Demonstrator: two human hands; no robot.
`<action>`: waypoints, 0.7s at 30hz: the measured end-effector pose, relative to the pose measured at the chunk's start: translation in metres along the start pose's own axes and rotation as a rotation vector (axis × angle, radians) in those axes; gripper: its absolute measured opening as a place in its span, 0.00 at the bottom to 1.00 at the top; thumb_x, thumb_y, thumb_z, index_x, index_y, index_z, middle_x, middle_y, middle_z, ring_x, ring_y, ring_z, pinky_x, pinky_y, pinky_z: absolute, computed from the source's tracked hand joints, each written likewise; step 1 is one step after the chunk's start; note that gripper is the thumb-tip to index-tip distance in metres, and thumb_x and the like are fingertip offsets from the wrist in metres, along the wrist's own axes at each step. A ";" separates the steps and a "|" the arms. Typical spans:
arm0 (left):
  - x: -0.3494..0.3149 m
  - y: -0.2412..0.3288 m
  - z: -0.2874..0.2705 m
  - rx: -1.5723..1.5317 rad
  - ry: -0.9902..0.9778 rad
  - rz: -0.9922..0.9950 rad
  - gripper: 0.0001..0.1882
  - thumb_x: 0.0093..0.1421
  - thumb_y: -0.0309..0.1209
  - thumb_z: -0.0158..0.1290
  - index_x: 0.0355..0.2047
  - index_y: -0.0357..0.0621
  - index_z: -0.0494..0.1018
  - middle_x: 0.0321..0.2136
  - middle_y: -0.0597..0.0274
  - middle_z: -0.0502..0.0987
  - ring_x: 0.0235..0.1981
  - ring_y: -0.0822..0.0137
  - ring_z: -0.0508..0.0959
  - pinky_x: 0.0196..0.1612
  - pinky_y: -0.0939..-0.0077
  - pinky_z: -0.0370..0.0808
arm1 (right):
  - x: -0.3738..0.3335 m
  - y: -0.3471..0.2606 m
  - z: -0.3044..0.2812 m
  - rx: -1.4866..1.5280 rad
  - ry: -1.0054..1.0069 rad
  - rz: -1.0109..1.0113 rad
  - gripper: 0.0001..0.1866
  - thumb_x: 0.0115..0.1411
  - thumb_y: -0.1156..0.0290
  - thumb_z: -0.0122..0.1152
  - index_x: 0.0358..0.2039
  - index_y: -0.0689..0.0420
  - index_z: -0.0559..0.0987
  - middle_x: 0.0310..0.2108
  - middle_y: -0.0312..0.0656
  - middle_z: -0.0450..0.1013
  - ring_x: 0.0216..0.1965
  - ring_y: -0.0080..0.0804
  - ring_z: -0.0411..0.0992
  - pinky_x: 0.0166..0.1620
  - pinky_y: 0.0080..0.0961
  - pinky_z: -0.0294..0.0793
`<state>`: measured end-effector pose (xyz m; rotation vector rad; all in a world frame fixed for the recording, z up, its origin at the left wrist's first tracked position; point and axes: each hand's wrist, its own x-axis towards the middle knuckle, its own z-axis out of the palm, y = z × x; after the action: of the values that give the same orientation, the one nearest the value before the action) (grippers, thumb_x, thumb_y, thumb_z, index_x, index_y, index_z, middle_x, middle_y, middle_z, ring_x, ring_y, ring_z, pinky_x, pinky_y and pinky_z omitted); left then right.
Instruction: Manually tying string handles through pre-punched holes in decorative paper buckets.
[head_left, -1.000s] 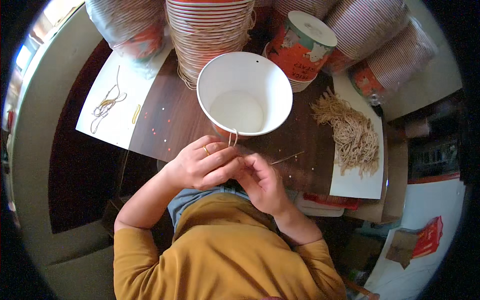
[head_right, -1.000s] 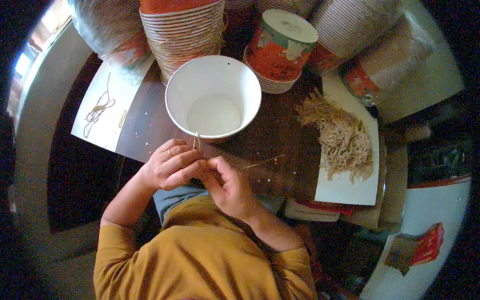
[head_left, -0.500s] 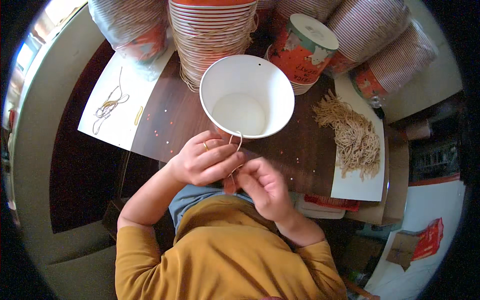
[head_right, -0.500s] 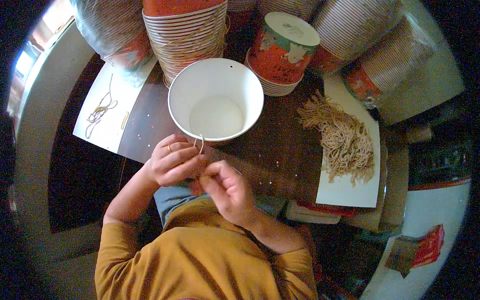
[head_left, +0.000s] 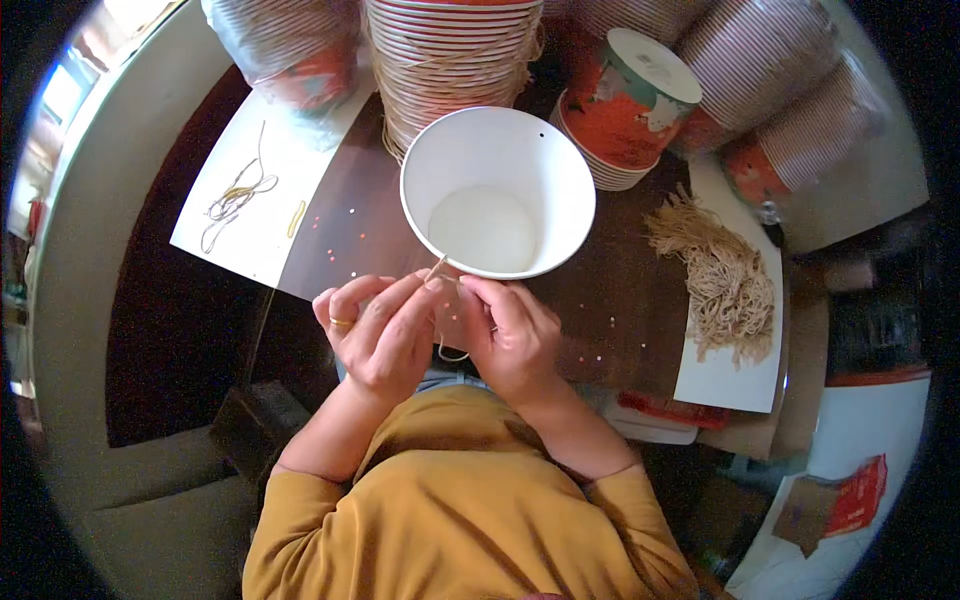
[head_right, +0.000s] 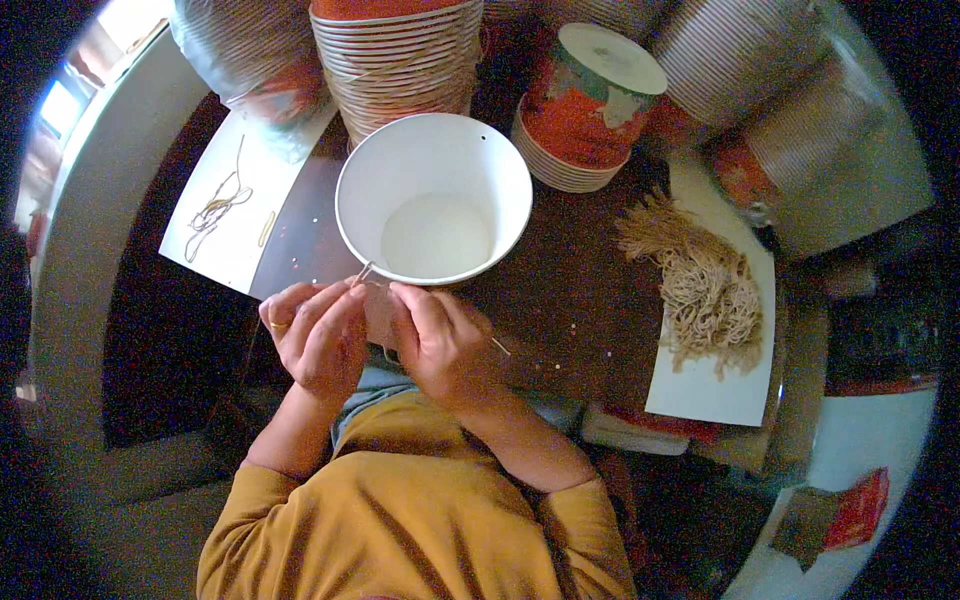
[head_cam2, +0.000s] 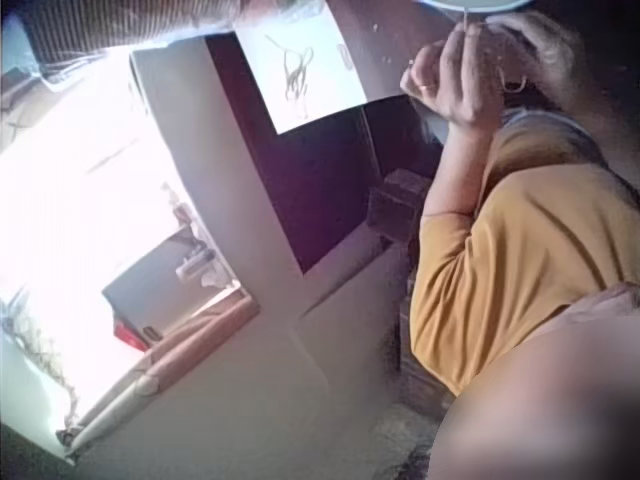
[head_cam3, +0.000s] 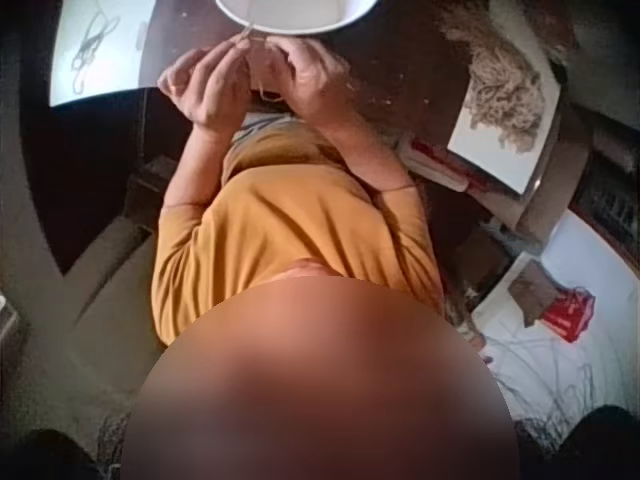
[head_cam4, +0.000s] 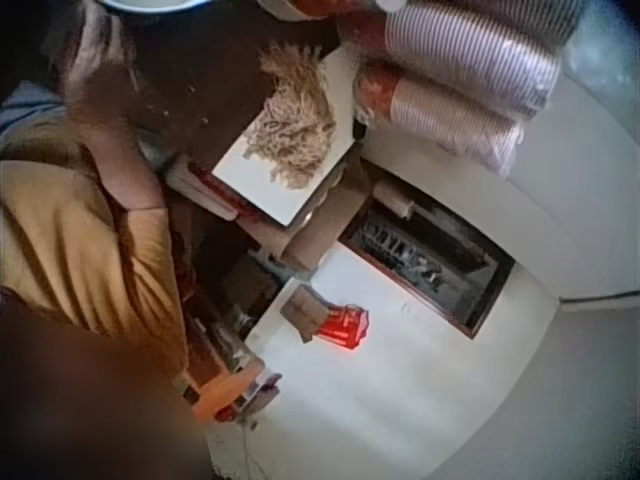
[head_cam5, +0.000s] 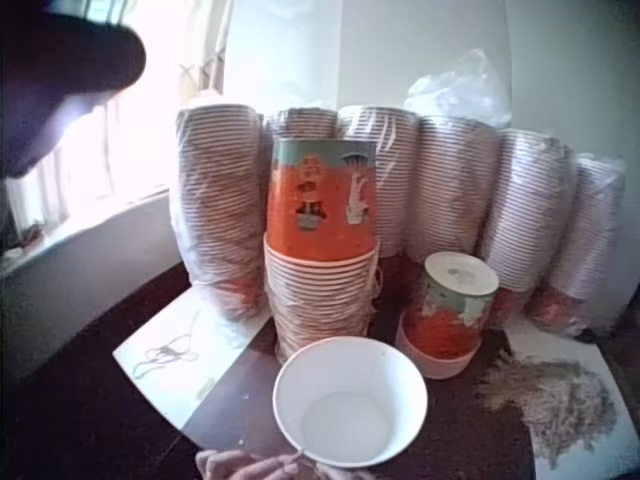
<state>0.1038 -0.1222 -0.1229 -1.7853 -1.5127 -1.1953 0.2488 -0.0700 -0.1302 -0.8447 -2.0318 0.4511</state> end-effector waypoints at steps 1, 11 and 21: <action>0.001 -0.003 0.001 0.002 -0.002 -0.014 0.13 0.47 0.26 0.59 0.36 0.47 0.77 0.33 0.68 0.80 0.31 0.67 0.74 0.40 0.72 0.62 | 0.002 0.000 0.002 0.020 0.045 -0.016 0.09 0.58 0.71 0.58 0.39 0.57 0.77 0.32 0.45 0.76 0.31 0.43 0.76 0.34 0.35 0.76; -0.003 0.007 0.004 -0.777 -0.080 -0.804 0.09 0.50 0.19 0.58 0.33 0.40 0.77 0.29 0.60 0.79 0.30 0.69 0.77 0.37 0.78 0.72 | 0.014 -0.002 0.018 0.047 0.045 -0.038 0.09 0.53 0.79 0.61 0.36 0.61 0.78 0.30 0.49 0.76 0.30 0.45 0.77 0.33 0.32 0.76; -0.001 -0.009 -0.002 -0.443 -0.072 -0.503 0.09 0.52 0.18 0.58 0.34 0.36 0.75 0.31 0.61 0.79 0.34 0.73 0.77 0.39 0.80 0.72 | 0.019 -0.012 0.020 0.611 -0.030 0.441 0.06 0.59 0.74 0.58 0.36 0.61 0.78 0.31 0.44 0.78 0.30 0.26 0.77 0.33 0.23 0.75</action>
<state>0.0948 -0.1224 -0.1242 -1.7744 -1.9255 -1.8457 0.2201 -0.0651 -0.1227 -0.8862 -1.5744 1.2586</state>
